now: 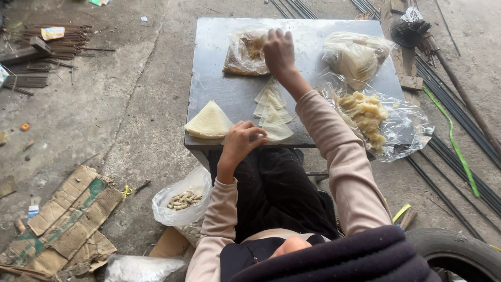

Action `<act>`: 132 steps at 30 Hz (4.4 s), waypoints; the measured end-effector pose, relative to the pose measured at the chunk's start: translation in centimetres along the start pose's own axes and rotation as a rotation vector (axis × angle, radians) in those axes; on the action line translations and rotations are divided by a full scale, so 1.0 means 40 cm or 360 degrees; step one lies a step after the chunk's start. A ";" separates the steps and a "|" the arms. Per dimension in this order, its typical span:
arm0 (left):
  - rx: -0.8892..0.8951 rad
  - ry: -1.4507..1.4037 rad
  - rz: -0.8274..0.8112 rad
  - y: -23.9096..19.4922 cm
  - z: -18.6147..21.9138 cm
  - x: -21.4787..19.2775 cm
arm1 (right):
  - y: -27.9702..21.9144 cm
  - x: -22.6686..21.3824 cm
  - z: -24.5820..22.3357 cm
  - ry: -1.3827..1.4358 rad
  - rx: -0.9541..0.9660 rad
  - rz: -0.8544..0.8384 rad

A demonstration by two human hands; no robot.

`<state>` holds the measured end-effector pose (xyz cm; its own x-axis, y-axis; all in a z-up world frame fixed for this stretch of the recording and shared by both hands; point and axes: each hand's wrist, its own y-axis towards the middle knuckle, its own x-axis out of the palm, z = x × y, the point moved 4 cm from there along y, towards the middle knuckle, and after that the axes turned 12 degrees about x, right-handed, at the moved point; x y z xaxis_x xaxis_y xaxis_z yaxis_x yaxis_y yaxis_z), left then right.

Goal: The person sits at a metal table outdoors and assembles dumplings by hand. They place a filling onto thin triangular wrappers, fold them into a cone shape, and set the finished dumplings aside.

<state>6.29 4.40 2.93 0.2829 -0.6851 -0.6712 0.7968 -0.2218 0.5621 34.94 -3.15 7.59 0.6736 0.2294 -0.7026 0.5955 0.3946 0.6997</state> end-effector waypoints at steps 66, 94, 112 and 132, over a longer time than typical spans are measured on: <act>0.0201 0.0188 0.0213 -0.011 0.048 0.003 | -0.682 -0.495 0.065 0.0142 -0.0574 0.0435; 0.0291 0.0131 0.0233 -0.008 0.112 0.001 | -0.607 -0.494 0.026 0.0929 0.0467 -0.0285; 0.0369 0.0046 0.0189 -0.007 0.107 0.005 | -0.608 -0.493 -0.023 0.0996 0.0258 -0.0311; 0.0209 -0.0082 0.0432 -0.037 0.119 0.010 | -0.573 -0.504 -0.051 0.1107 0.0263 -0.0341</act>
<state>2.70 1.15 4.11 0.4458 -0.7651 -0.4645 0.6189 -0.1114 0.7775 6.82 -15.01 5.46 0.1356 0.6940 -0.7071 0.7775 0.3678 0.5101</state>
